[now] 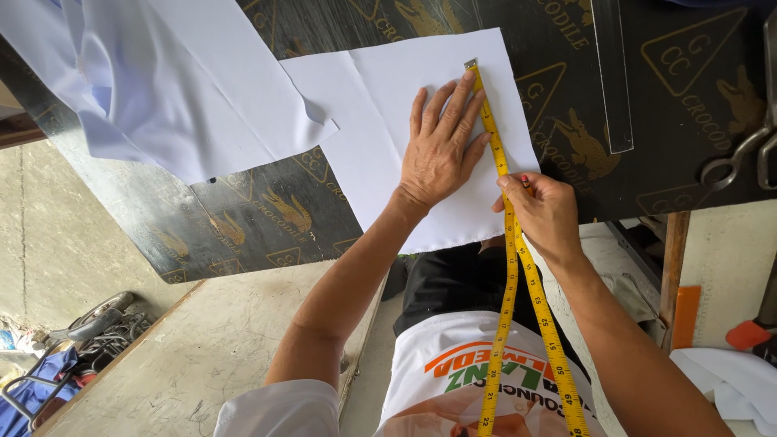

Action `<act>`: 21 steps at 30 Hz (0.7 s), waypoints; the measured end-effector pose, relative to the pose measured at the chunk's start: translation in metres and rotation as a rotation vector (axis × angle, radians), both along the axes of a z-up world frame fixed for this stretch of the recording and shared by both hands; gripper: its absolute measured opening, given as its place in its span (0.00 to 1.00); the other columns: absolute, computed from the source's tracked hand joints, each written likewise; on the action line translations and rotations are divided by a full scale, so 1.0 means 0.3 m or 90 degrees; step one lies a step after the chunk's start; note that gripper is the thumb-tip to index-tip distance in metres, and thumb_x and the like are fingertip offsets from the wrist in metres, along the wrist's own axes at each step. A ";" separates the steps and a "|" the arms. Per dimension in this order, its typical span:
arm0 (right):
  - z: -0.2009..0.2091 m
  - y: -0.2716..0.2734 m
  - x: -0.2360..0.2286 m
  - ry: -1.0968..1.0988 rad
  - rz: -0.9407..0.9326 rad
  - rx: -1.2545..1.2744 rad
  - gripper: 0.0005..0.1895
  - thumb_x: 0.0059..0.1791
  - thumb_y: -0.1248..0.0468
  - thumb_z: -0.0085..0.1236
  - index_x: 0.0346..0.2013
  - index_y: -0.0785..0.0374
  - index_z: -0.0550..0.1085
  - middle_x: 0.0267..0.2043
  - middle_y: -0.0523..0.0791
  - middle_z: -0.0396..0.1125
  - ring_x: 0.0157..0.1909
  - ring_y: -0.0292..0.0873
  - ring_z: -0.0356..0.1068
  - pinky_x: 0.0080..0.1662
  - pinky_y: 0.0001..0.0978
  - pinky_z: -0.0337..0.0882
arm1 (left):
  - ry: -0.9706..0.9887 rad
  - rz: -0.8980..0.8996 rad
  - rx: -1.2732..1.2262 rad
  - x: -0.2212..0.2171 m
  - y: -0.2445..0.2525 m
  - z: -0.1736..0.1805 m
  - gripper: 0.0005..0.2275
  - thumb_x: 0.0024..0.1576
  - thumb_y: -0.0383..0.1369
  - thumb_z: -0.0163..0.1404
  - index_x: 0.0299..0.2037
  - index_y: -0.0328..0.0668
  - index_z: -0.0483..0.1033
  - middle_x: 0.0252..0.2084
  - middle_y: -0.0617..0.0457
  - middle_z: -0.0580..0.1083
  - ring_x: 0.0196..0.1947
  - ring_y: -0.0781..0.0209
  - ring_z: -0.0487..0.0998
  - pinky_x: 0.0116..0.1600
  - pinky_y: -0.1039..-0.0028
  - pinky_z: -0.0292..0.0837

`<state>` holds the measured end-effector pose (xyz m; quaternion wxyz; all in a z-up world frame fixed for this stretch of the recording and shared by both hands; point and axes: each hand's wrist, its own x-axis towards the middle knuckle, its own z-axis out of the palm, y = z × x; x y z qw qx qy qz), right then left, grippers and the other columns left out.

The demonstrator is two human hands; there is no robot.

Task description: The person measures and marks a piece of white fabric on a table using a measuring tape, a ruler, and a pencil. They then use scissors to cut the fabric along the marked lines.

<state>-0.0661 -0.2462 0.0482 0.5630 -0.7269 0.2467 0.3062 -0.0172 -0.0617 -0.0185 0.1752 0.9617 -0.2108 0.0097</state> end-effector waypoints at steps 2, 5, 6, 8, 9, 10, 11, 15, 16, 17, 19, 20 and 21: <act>-0.001 0.000 -0.001 0.001 0.001 -0.004 0.12 0.55 0.61 0.57 0.34 0.65 0.79 0.25 0.46 0.75 0.16 0.27 0.51 0.22 0.20 0.52 | 0.000 -0.002 -0.004 -0.004 0.000 -0.005 0.24 0.71 0.44 0.50 0.72 0.41 0.62 0.76 0.48 0.56 0.72 0.45 0.70 0.80 0.47 0.54; -0.008 -0.003 -0.001 0.001 -0.004 0.001 0.12 0.55 0.61 0.57 0.34 0.66 0.79 0.25 0.47 0.76 0.15 0.27 0.51 0.22 0.19 0.51 | 0.000 0.000 -0.016 -0.007 -0.002 -0.009 0.25 0.71 0.45 0.51 0.72 0.40 0.61 0.76 0.46 0.55 0.72 0.43 0.70 0.81 0.46 0.53; -0.011 -0.004 -0.001 0.000 -0.010 0.008 0.11 0.55 0.61 0.58 0.34 0.67 0.79 0.24 0.47 0.76 0.15 0.27 0.51 0.22 0.19 0.51 | 0.001 0.004 -0.026 -0.007 -0.002 -0.010 0.25 0.71 0.45 0.51 0.71 0.39 0.61 0.76 0.44 0.55 0.72 0.42 0.70 0.81 0.47 0.53; 0.003 -0.001 0.011 0.023 -0.019 0.007 0.12 0.55 0.61 0.58 0.30 0.65 0.78 0.24 0.46 0.75 0.15 0.27 0.48 0.22 0.20 0.49 | 0.002 0.000 -0.025 -0.008 0.000 -0.011 0.25 0.71 0.45 0.52 0.72 0.40 0.60 0.77 0.44 0.54 0.73 0.42 0.69 0.81 0.46 0.53; 0.010 0.000 0.017 0.044 -0.026 0.006 0.14 0.54 0.61 0.58 0.27 0.64 0.77 0.23 0.45 0.75 0.15 0.27 0.45 0.22 0.21 0.48 | 0.003 -0.002 -0.025 -0.008 0.000 -0.012 0.25 0.71 0.45 0.52 0.72 0.41 0.60 0.77 0.44 0.54 0.73 0.42 0.69 0.82 0.44 0.53; 0.016 0.000 0.021 0.045 -0.027 0.006 0.14 0.54 0.61 0.58 0.27 0.64 0.77 0.23 0.45 0.75 0.15 0.27 0.45 0.22 0.21 0.48 | 0.005 -0.003 -0.026 -0.009 0.000 -0.013 0.25 0.71 0.45 0.52 0.72 0.41 0.60 0.77 0.44 0.54 0.73 0.42 0.69 0.82 0.44 0.53; 0.022 0.001 0.025 0.059 -0.044 0.017 0.14 0.54 0.62 0.58 0.26 0.64 0.76 0.23 0.46 0.75 0.14 0.28 0.45 0.21 0.21 0.47 | 0.012 -0.004 -0.025 -0.009 0.001 -0.014 0.25 0.71 0.44 0.52 0.72 0.41 0.60 0.77 0.44 0.53 0.74 0.42 0.68 0.82 0.44 0.52; 0.036 0.005 0.039 0.109 -0.079 0.025 0.13 0.52 0.62 0.58 0.25 0.64 0.75 0.23 0.47 0.74 0.14 0.28 0.47 0.19 0.21 0.49 | 0.007 -0.002 -0.037 -0.006 -0.002 -0.004 0.24 0.70 0.44 0.52 0.71 0.40 0.62 0.76 0.44 0.54 0.74 0.42 0.66 0.81 0.42 0.53; 0.037 0.005 0.042 0.108 -0.080 0.025 0.13 0.52 0.62 0.58 0.25 0.64 0.75 0.23 0.47 0.74 0.14 0.28 0.47 0.19 0.21 0.49 | 0.006 -0.003 -0.037 -0.005 -0.002 -0.003 0.24 0.70 0.44 0.52 0.71 0.40 0.62 0.76 0.44 0.54 0.74 0.42 0.66 0.81 0.42 0.53; 0.038 0.005 0.044 0.112 -0.078 0.024 0.12 0.52 0.62 0.58 0.25 0.64 0.76 0.23 0.46 0.74 0.14 0.28 0.47 0.19 0.21 0.49 | 0.004 -0.006 -0.043 -0.004 -0.001 -0.003 0.25 0.70 0.44 0.53 0.70 0.38 0.63 0.76 0.44 0.54 0.74 0.41 0.66 0.81 0.42 0.53; 0.040 0.006 0.044 0.119 -0.078 0.023 0.11 0.51 0.62 0.57 0.26 0.64 0.76 0.23 0.46 0.74 0.14 0.29 0.48 0.19 0.21 0.49 | 0.005 -0.010 -0.049 -0.007 -0.001 -0.003 0.25 0.70 0.43 0.54 0.70 0.35 0.63 0.76 0.43 0.54 0.74 0.41 0.66 0.81 0.42 0.52; 0.039 0.006 0.045 0.119 -0.080 0.025 0.11 0.51 0.62 0.58 0.27 0.64 0.76 0.23 0.46 0.74 0.14 0.29 0.47 0.19 0.20 0.49 | 0.009 -0.009 -0.056 -0.007 -0.001 -0.004 0.25 0.70 0.43 0.53 0.70 0.34 0.63 0.77 0.43 0.53 0.74 0.40 0.66 0.81 0.41 0.52; 0.038 0.006 0.046 0.120 -0.083 0.028 0.11 0.51 0.63 0.58 0.27 0.65 0.77 0.23 0.47 0.74 0.14 0.28 0.47 0.19 0.20 0.49 | 0.014 -0.009 -0.062 -0.006 -0.001 -0.006 0.25 0.70 0.42 0.53 0.70 0.33 0.62 0.77 0.43 0.52 0.74 0.39 0.66 0.81 0.41 0.52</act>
